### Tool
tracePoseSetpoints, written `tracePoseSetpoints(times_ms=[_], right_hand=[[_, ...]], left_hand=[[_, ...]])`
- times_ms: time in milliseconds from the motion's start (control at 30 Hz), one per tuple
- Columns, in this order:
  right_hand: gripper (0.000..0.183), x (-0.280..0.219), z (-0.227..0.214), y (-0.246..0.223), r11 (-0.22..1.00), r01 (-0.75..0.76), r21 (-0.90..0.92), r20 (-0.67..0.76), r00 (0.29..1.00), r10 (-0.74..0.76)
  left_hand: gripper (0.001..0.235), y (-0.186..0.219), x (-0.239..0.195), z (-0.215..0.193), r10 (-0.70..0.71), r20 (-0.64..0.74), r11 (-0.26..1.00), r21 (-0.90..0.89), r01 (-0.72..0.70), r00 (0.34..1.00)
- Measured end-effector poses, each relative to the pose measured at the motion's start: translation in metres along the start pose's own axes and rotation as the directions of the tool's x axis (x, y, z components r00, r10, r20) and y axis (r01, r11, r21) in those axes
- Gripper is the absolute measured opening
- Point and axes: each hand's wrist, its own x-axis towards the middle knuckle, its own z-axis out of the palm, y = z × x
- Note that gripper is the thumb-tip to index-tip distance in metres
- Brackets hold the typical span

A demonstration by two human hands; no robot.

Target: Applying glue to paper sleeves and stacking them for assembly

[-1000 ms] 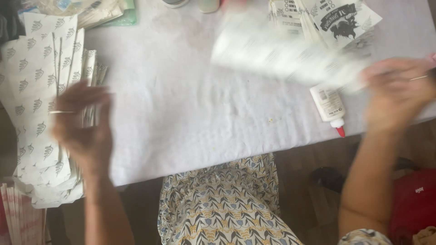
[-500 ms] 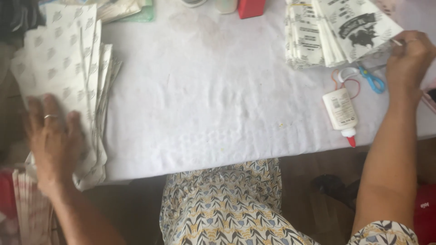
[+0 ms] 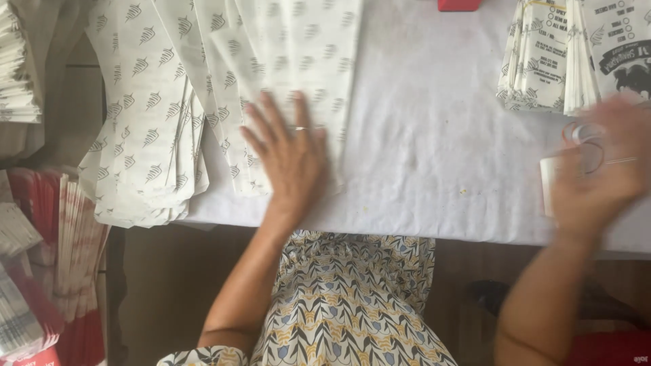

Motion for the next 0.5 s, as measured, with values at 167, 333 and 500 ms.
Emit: tracePoseSetpoints(times_ms=[167,333,500], right_hand=[[0.044,0.001,-0.007,-0.185,0.743,0.137,0.655,0.368,0.801,-0.472],[0.049,-0.015,0.007,-0.196,0.842,0.076,0.534,0.489,0.785,-0.381],[0.045,-0.014,-0.011,-0.142,0.867,0.000,0.499,0.508,0.810,-0.293]], left_hand=[[0.065,0.046,-0.014,-0.023,0.056,0.138,0.948,-0.317,-0.009,0.989],[0.061,0.021,-0.004,-0.034,0.117,0.286,0.886,-0.463,0.030,0.951],[0.061,-0.012,0.000,-0.025,0.077,0.239,0.946,-0.324,0.005,0.968]])
